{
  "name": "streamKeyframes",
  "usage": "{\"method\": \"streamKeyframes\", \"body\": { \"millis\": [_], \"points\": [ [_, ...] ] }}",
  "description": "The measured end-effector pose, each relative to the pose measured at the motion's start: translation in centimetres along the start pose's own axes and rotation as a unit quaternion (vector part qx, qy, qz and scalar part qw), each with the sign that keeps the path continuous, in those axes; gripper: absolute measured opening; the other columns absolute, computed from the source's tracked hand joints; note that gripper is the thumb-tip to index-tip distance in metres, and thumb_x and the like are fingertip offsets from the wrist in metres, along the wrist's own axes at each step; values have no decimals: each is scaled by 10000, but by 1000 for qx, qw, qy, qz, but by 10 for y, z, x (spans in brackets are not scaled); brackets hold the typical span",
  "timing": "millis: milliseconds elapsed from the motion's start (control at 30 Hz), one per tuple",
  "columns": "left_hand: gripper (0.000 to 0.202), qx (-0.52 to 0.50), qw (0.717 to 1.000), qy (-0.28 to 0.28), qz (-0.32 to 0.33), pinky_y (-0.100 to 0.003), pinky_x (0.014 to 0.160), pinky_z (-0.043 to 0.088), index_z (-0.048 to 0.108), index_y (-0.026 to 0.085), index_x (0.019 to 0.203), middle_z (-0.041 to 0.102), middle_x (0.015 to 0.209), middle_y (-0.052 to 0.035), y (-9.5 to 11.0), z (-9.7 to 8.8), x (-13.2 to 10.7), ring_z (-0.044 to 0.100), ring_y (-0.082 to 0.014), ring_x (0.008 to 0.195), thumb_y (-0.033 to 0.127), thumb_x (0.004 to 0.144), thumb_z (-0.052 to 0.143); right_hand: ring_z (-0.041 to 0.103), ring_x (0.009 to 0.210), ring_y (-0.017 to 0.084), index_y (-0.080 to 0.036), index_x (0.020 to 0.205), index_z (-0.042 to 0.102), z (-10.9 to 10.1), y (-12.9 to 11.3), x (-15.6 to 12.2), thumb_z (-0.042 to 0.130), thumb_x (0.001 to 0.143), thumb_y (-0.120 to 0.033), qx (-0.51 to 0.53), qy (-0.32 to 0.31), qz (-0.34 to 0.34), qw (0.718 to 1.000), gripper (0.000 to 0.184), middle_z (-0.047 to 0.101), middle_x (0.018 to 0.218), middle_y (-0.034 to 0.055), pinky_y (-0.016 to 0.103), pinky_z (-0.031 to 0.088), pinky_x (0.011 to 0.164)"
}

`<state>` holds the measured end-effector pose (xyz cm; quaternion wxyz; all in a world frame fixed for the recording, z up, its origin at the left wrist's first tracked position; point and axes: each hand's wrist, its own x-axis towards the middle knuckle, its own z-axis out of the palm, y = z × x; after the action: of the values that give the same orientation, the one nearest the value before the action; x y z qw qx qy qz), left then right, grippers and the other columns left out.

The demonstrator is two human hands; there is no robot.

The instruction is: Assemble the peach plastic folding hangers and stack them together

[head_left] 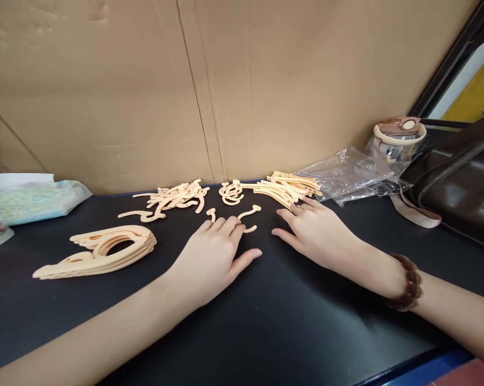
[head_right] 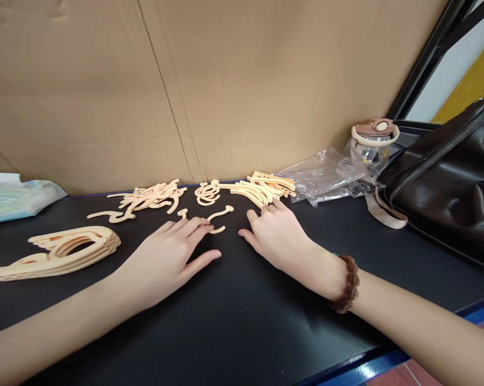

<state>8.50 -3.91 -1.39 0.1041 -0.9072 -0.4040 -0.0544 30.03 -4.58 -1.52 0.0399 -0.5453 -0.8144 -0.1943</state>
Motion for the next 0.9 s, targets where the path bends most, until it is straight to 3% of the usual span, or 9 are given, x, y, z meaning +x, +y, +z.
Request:
{"method": "streamKeyframes", "body": {
  "millis": [133, 300, 500, 700, 767, 833, 900],
  "points": [
    [416, -44, 997, 39, 41, -440, 805, 506, 644, 148, 1115, 669, 1107, -92, 7, -12, -18, 639, -263, 905, 443, 999, 375, 670, 922, 300, -128, 1000, 701, -7, 1, 1, 543, 951, -335, 2, 59, 2, 998, 266, 734, 881, 132, 392, 467, 856],
    [345, -64, 995, 72, -29, -429, 843, 503, 621, 161, 1138, 652, 1143, -81, -19, -11, -20, 631, -248, 997, 323, 1007, 346, 664, 840, 276, -133, 993, 706, -9, 0, 1, 526, 961, -326, 38, 111, -28, 993, 265, 710, 792, 91, 402, 474, 858],
    [266, -46, 998, 37, -33, -416, 845, 512, 664, 208, 1070, 654, 1140, -55, -42, 3, -16, 623, -251, 1020, 295, 972, 432, 596, 1106, 245, -185, 1159, 682, -2, 1, 1, 525, 972, -376, 190, 56, -164, 966, 310, 642, 1197, 101, 405, 450, 975],
    [342, -26, 997, 31, -64, -370, 842, 514, 618, 156, 1141, 634, 1108, -86, -42, 12, 3, 628, -231, 1002, 223, 1009, 310, 594, 1121, 170, -226, 1206, 665, -17, -8, -4, 472, 993, -424, 308, -14, -233, 922, 349, 648, 1211, 45, 328, 431, 1034],
    [322, -20, 997, 26, -64, -344, 817, 514, 626, 178, 1096, 640, 1069, -64, -40, 9, 8, 635, -217, 975, 296, 1019, 336, 571, 1173, 175, -217, 1243, 643, -17, -5, -2, 465, 994, -436, 314, 6, -222, 923, 376, 629, 1272, 54, 326, 434, 1043],
    [281, -10, 999, 11, -51, -322, 770, 510, 633, 192, 1039, 646, 1031, -48, -39, 4, 11, 640, -212, 943, 356, 1001, 408, 540, 1232, 215, -183, 1282, 617, -11, 5, 3, 456, 996, -432, 273, 42, -179, 944, 412, 607, 1320, 92, 382, 423, 1065],
    [223, 10, 999, -14, -29, -312, 675, 491, 637, 182, 955, 653, 970, -48, -38, -4, 12, 645, -213, 862, 310, 979, 456, 500, 1291, 253, -144, 1318, 587, -2, 18, 9, 435, 1003, -424, 218, 61, -124, 966, 448, 582, 1359, 128, 433, 394, 1094]
  ]
}}
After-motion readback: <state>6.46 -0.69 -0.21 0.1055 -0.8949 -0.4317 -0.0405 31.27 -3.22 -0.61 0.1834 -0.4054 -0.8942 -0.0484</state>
